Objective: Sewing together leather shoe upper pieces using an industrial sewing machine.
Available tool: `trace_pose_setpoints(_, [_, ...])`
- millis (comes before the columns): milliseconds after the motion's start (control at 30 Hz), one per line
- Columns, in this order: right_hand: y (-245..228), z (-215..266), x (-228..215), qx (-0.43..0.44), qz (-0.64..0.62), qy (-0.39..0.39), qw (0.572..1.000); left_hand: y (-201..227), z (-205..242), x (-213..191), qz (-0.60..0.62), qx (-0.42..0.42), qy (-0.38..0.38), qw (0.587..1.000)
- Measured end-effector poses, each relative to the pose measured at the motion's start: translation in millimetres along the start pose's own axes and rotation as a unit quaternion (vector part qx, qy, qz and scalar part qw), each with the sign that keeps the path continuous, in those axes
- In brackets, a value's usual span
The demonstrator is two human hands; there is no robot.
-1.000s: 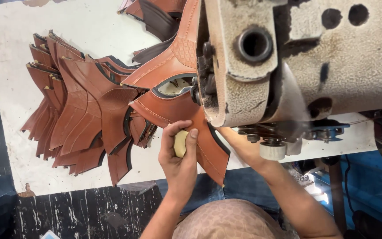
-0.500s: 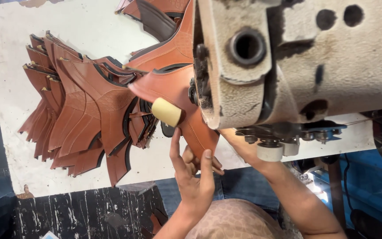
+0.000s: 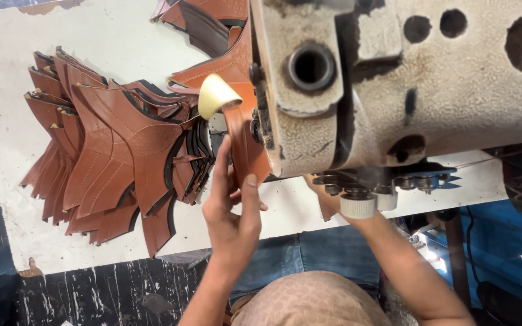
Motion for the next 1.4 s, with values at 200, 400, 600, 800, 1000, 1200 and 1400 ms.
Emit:
trace_pose_setpoints(200, [83.1,-14.9,59.7,-0.358,-0.406,0.252,0.802,-3.0,-20.7,-5.2,-0.035,0.006,-0.03,0.999])
trace_pose_setpoints(400, [113.7,-36.3,88.5,-0.252,-0.248,0.264,0.897,1.4,-39.2,-8.7,-0.02,0.001,-0.07,0.997])
trace_pose_setpoints(600, [17.8,45.9,12.2,-0.386,-0.021,0.484,0.785,-19.7,-23.6,-10.1,0.034,-0.036,-0.051,0.997])
trace_pose_setpoints(800, [-23.3,72.1,21.3,-0.351,-0.151,0.53,0.757,-12.1,38.3,25.8,-0.085,0.165,0.004,0.983])
trace_pose_setpoints(1000, [-43.4,54.0,18.6,-0.302,-0.593,0.212,0.716,-7.8,22.6,5.0,-0.098,0.065,0.049,0.992])
trace_pose_setpoints(1200, [-43.3,47.3,-12.3,-0.313,-0.51,0.146,0.788,4.5,-2.8,-0.1,-0.101,0.076,0.019,0.992])
trace_pose_setpoints(1400, [-42.7,59.7,-48.0,-0.356,-0.409,-0.001,0.84,1.2,-14.1,4.2,-0.082,0.046,0.027,0.995])
Point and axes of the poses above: each hand's wrist, its own z-axis away from the middle knuckle, its own x-axis out of the palm, y = z × x, the point moved 2 cm from there along -z, towards the middle knuckle, and after that the axes turned 5 degrees about x, right-handed, at the moved point
